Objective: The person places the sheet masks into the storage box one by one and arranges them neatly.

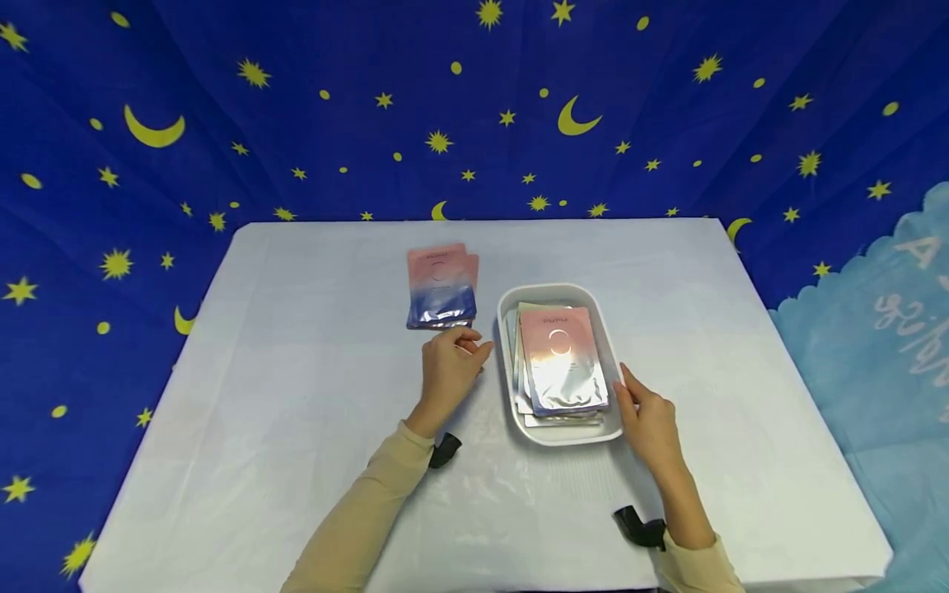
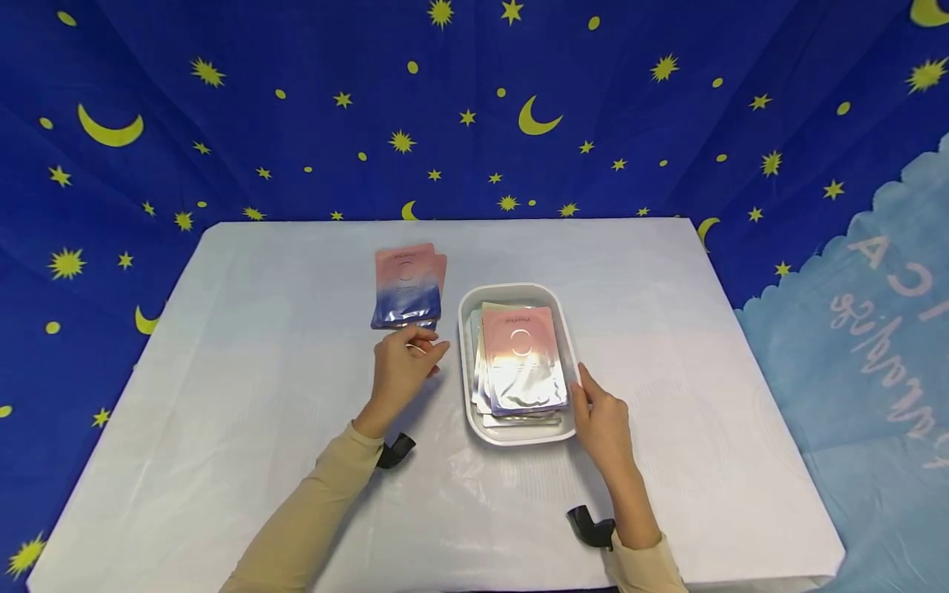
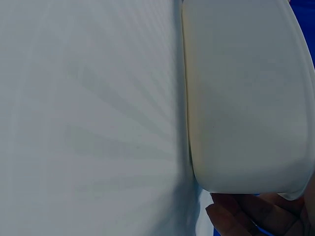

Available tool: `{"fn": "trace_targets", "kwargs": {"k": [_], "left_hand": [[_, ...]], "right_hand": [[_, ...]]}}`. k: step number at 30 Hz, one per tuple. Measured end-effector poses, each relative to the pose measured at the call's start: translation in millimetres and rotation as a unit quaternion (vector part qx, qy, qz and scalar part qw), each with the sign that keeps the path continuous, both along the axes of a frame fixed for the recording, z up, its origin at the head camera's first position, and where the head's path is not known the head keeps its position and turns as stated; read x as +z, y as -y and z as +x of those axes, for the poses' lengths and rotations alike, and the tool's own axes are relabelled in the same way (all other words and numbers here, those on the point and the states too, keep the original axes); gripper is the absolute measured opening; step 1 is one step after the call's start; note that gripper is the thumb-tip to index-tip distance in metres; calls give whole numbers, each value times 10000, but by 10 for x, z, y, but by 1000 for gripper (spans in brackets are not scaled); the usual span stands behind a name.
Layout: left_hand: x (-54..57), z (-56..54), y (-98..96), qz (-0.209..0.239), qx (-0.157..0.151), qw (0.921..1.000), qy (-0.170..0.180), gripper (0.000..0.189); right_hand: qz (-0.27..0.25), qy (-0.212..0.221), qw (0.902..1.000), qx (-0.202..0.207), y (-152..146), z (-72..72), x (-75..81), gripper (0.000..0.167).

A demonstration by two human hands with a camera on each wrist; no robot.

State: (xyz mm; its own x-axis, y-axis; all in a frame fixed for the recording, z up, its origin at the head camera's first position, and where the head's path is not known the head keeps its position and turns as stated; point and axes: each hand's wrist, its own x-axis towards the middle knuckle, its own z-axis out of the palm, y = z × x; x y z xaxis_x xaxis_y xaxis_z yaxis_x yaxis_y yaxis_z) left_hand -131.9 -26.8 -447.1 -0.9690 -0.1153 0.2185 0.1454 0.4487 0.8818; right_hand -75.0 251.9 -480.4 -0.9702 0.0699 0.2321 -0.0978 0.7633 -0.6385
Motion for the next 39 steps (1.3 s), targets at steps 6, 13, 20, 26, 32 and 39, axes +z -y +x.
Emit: {"fn": "trace_targets", "kwargs": {"k": [6,13,20,26,32,39], "left_hand": [[13,-85,243,-165,452,9988,-95,18],[54,-303,599,-530,1609,9855,-78,29],[43,-533,845,-764,1870,9731,1110,60],[-111,-679,873,-975,1383,9681,1849,73],[-272,-758,830,-1338,1067,9585,2281,74],[-299,-810,780,-1754,1100,9519,2259,60]], "right_hand": [[0,69,10000,-13,-4,-3,-3,37],[22,28,10000,9,-10,-6,-11,37],[40,-13,10000,0,-6,-3,-9,36],[47,45,10000,-32,-4,0,-10,37],[42,138,9999,-37,4,0,-26,37],[47,73,10000,-31,5,3,-8,36]]}}
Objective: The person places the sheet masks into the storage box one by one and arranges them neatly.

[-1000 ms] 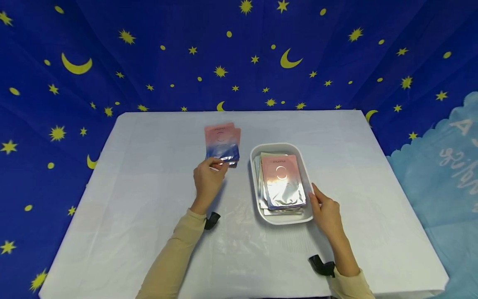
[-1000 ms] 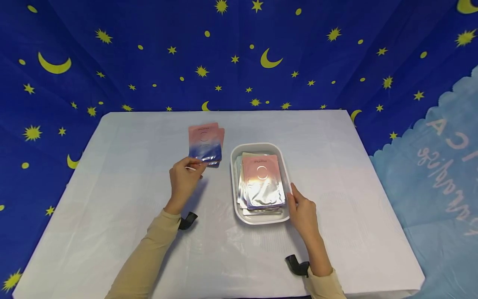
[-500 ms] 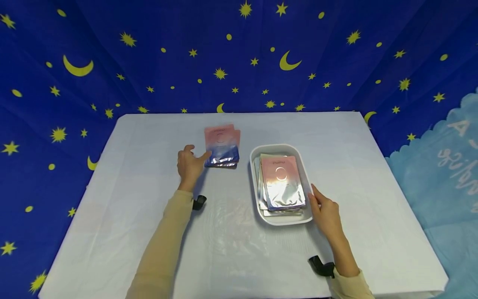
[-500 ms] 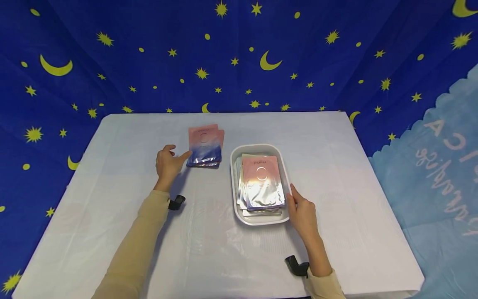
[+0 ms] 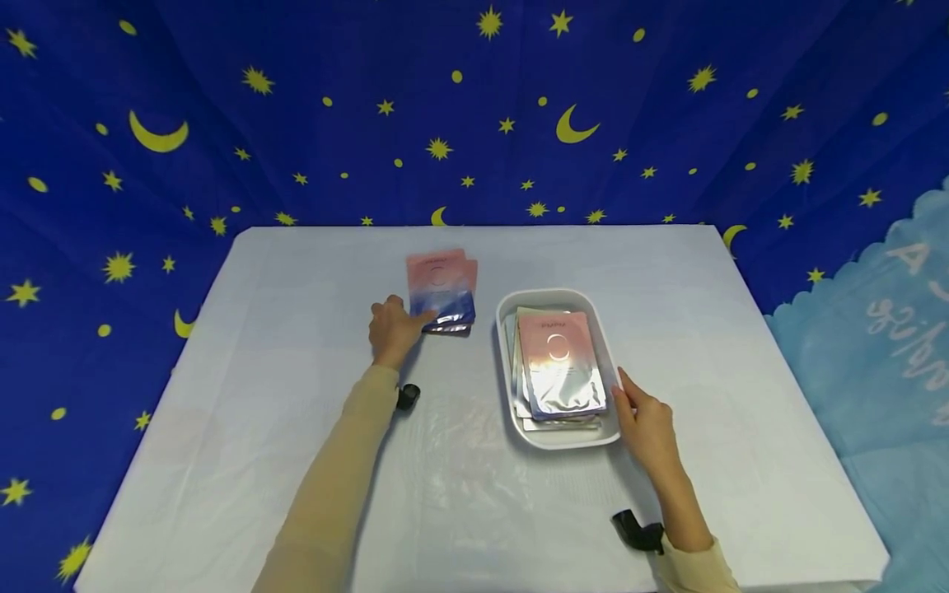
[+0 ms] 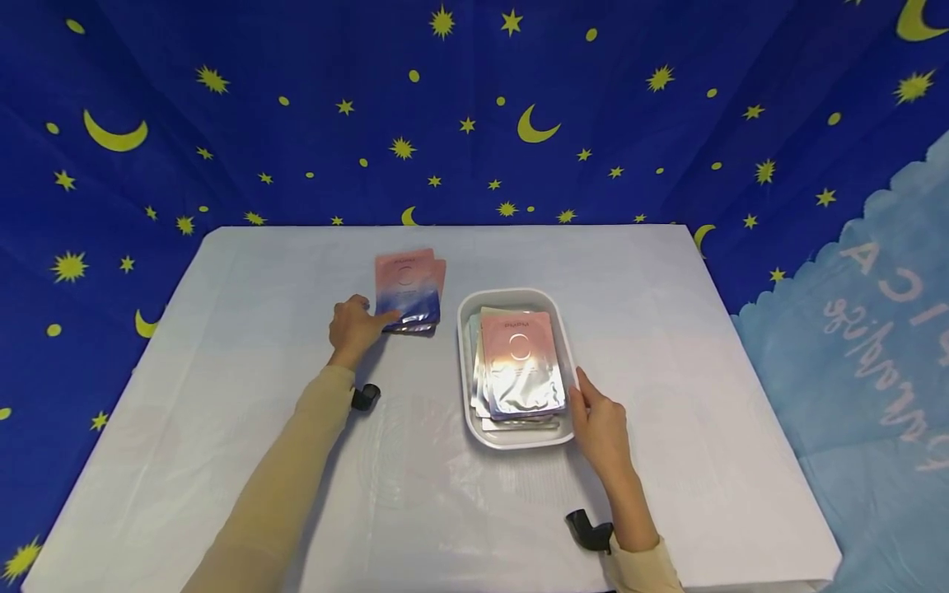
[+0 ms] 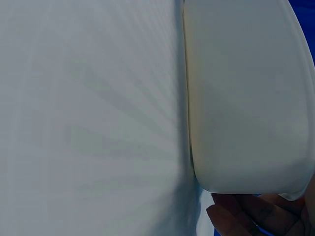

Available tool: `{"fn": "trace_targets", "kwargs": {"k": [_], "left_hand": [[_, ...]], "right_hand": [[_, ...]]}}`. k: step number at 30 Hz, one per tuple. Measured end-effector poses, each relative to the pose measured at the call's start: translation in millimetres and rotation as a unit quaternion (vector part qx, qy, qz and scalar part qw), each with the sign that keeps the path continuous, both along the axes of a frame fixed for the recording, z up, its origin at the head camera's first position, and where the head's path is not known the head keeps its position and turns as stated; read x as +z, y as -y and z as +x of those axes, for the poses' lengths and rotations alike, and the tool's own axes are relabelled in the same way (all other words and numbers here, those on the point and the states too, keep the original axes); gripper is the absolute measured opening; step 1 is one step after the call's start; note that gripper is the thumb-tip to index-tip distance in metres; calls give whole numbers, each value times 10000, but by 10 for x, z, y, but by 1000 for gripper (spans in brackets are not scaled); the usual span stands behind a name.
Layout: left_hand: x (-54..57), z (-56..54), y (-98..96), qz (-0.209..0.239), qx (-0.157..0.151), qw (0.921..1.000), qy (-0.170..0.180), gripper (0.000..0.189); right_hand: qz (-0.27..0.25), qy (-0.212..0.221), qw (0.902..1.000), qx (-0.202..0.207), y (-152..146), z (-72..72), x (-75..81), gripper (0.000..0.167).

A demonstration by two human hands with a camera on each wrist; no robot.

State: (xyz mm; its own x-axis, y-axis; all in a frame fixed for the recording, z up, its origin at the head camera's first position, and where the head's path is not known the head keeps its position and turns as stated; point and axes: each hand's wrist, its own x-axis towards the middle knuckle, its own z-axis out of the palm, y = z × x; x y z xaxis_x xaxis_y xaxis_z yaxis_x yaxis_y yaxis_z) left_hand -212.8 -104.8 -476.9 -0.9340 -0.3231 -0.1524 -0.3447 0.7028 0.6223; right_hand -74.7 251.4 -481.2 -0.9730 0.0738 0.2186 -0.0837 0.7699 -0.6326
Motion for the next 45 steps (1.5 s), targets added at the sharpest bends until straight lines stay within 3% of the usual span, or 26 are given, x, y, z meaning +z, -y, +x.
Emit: {"fn": "trace_targets", "kwargs": {"k": [13,18,25,31,39,45], "left_hand": [[-42,-81,-40,-276,32,9996,92,53],[-56,-104,-9,-299,45,9994,-186,51],[-66,-121,29,162,240,9988,-385,54],[-65,-145,61,466,429,9979,-96,28],[-59,-132,110,740,632,9951,198,30],[-72,-90,134,936,693,9932,-44,22]], "right_hand": [[9,-98,10000,10,-5,-2,21,36],[-19,-75,10000,42,0,4,32,37],[0,-75,10000,36,1,7,28,37],[42,-95,9999,-2,3,6,15,36],[57,-21,10000,-3,11,4,13,37],[48,22,10000,5,20,0,15,37]]}}
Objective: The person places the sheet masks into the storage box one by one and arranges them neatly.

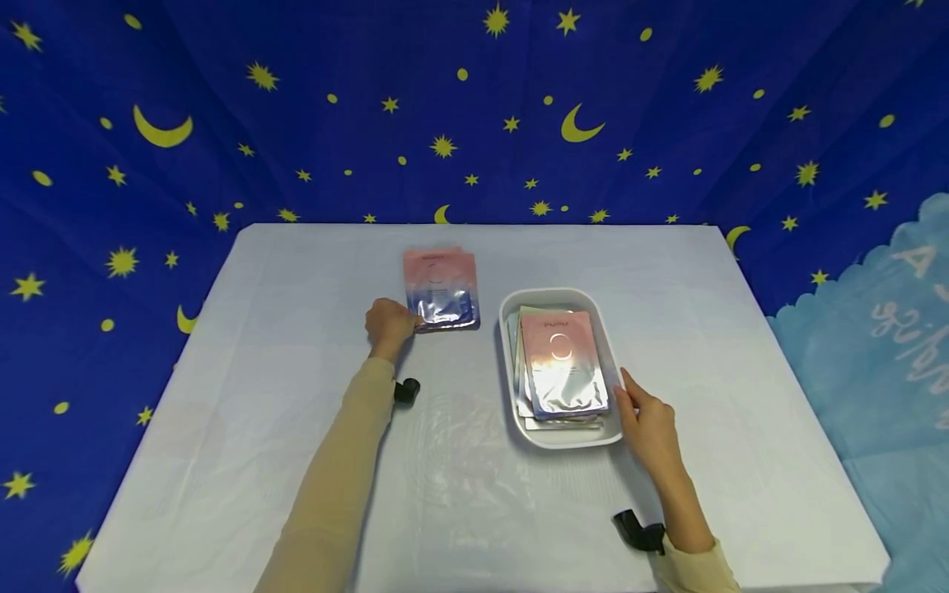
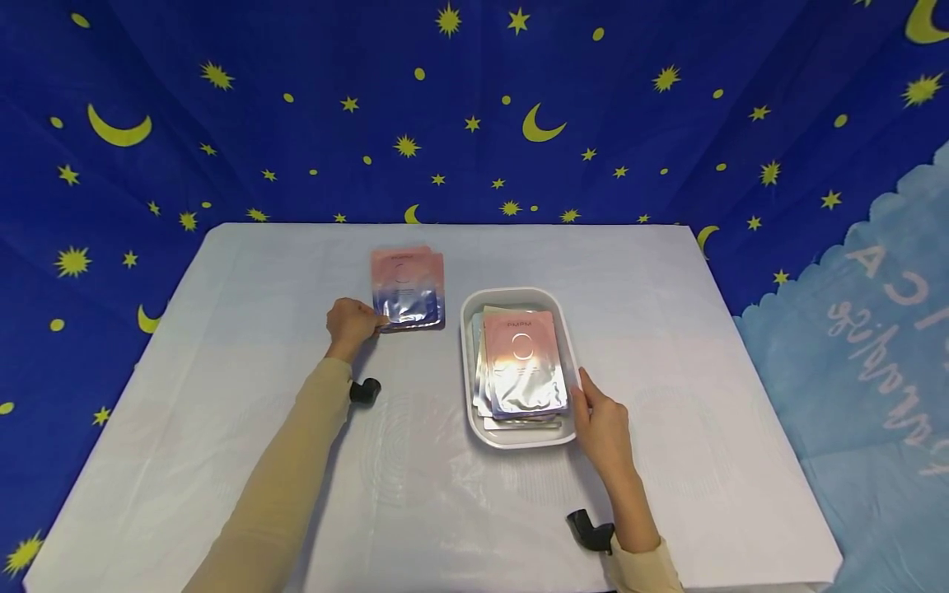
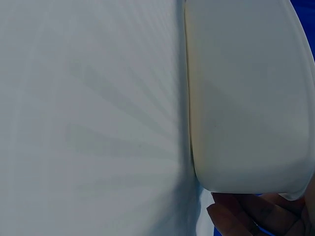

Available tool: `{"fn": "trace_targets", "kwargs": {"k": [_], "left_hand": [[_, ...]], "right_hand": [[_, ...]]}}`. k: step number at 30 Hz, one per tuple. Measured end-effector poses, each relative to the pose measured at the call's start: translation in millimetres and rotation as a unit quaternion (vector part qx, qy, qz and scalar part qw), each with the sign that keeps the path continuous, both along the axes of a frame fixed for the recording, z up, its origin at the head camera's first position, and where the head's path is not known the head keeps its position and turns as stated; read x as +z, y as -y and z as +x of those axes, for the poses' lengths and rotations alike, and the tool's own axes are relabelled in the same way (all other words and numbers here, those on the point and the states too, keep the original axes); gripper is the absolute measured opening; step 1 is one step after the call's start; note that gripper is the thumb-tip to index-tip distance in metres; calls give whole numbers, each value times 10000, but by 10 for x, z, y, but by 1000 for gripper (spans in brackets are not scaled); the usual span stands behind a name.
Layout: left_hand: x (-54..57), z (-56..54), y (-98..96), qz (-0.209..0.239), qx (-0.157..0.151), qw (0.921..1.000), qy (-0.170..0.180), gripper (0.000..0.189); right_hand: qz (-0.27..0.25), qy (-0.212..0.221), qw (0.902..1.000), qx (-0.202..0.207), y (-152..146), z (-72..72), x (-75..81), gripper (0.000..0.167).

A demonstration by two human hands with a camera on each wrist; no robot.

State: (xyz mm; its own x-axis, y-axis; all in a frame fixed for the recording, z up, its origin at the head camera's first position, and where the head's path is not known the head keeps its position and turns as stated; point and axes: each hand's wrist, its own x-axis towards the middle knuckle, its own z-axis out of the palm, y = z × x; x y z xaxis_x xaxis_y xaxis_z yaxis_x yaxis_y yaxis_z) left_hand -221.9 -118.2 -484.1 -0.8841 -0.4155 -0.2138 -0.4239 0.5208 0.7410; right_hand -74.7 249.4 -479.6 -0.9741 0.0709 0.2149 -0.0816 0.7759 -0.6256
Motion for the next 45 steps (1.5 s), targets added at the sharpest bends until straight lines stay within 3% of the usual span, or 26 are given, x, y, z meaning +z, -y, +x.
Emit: {"fn": "trace_targets", "kwargs": {"k": [5,10,14,26,32,39,45], "left_hand": [[-38,19,27,717,47,9971,-237,12],[-46,42,43,1468,213,9888,-182,15],[-34,74,46,1715,332,9842,-304,18],[95,201,66,2385,521,9634,-1110,17],[236,261,22,2686,461,9477,-1663,17],[507,383,-116,3089,334,9275,-2079,15],[712,528,-284,3204,30,9222,-2165,14]], "right_hand": [[-2,-45,10000,0,-5,-1,-7,37],[-1,-7,10000,0,-12,3,-19,37],[8,50,10000,-3,-15,7,-27,38],[43,65,10000,-20,-15,10,-17,38],[37,101,9999,-30,-12,6,-12,38],[14,29,10000,-19,-10,7,-2,37],[28,2,10000,-3,-14,6,-10,37]]}}
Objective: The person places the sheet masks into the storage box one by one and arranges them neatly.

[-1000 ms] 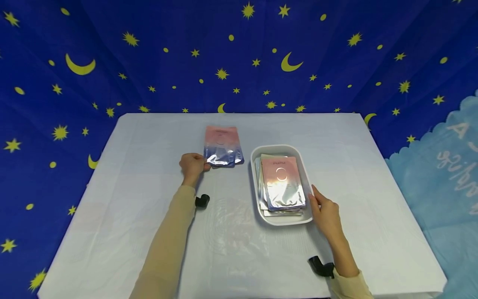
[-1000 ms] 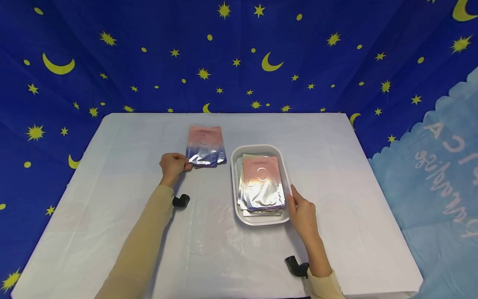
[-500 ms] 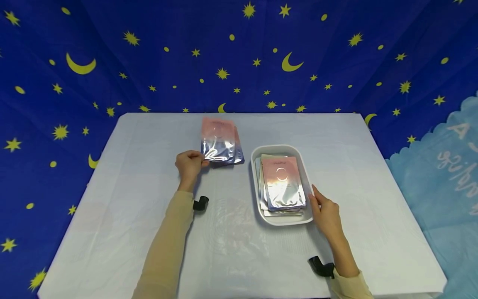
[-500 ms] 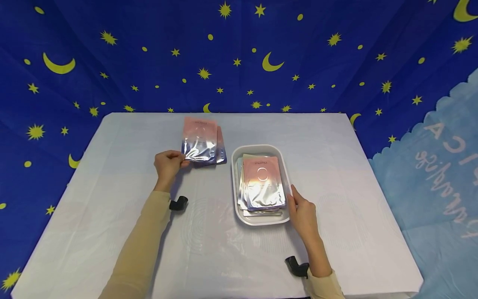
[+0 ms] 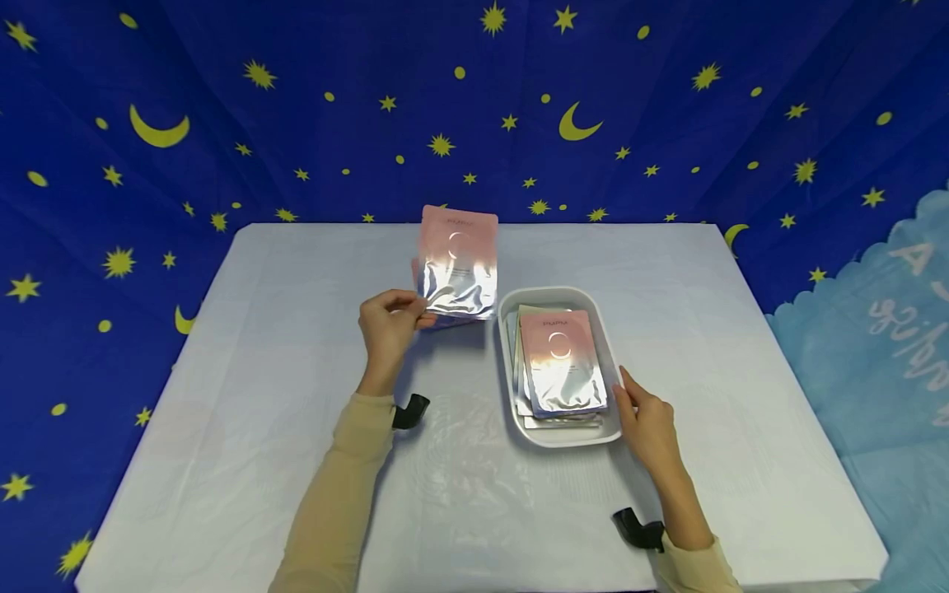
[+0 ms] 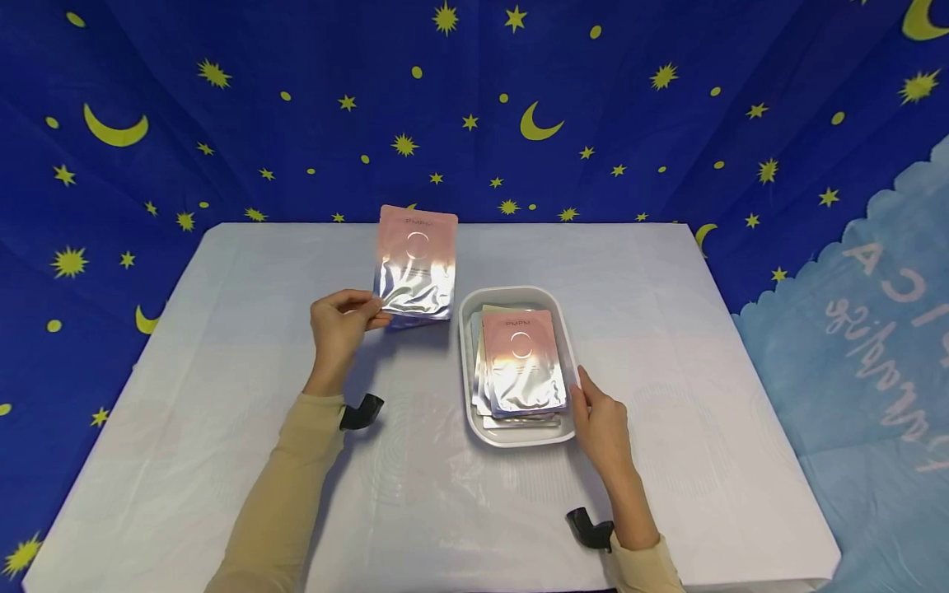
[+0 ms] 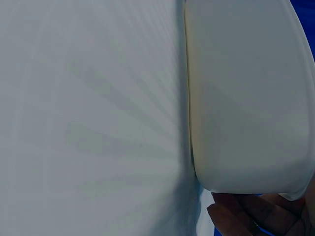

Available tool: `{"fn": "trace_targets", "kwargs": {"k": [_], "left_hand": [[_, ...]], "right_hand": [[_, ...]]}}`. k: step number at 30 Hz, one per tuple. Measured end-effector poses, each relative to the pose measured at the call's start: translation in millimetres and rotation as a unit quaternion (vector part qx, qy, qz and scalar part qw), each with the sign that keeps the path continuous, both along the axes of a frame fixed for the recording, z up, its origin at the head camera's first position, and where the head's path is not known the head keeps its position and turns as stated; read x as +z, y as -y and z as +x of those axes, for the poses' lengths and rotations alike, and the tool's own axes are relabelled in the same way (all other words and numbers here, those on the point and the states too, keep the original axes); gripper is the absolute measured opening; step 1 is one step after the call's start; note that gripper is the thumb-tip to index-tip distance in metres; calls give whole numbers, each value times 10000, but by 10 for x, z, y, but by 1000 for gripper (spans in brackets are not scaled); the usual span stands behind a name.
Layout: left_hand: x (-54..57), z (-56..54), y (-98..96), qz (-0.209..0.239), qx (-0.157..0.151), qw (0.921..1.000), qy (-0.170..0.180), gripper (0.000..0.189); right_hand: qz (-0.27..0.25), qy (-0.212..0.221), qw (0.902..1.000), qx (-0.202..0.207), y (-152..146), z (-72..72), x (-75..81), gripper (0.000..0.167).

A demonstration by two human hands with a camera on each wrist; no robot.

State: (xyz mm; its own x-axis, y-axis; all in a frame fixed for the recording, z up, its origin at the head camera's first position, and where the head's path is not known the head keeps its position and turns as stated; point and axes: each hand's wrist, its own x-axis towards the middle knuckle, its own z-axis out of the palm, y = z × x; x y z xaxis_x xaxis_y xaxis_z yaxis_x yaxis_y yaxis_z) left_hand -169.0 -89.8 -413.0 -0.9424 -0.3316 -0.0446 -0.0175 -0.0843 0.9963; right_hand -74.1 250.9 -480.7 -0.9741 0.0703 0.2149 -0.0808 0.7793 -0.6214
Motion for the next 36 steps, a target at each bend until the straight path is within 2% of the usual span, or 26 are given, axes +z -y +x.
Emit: {"fn": "trace_targets", "kwargs": {"k": [7,12,22,30,36], "left_hand": [[83,170,-256,-101,-341,9987,-351,12],[84,287,-443,-214,-606,9972,-389,10],[-72,431,-715,-422,-1091,9923,-402,9],[-182,502,-897,-551,-1296,9900,-72,8],[-269,537,-999,-894,-1333,9869,-181,6]], "right_hand": [[-2,47,10000,-11,0,3,-3,37],[-11,39,10000,3,-2,0,-1,37],[-46,-56,10000,34,2,-7,14,37],[-48,20,10000,-9,-11,-11,-8,37],[-5,-78,10000,-6,-12,-11,-13,36]]}}
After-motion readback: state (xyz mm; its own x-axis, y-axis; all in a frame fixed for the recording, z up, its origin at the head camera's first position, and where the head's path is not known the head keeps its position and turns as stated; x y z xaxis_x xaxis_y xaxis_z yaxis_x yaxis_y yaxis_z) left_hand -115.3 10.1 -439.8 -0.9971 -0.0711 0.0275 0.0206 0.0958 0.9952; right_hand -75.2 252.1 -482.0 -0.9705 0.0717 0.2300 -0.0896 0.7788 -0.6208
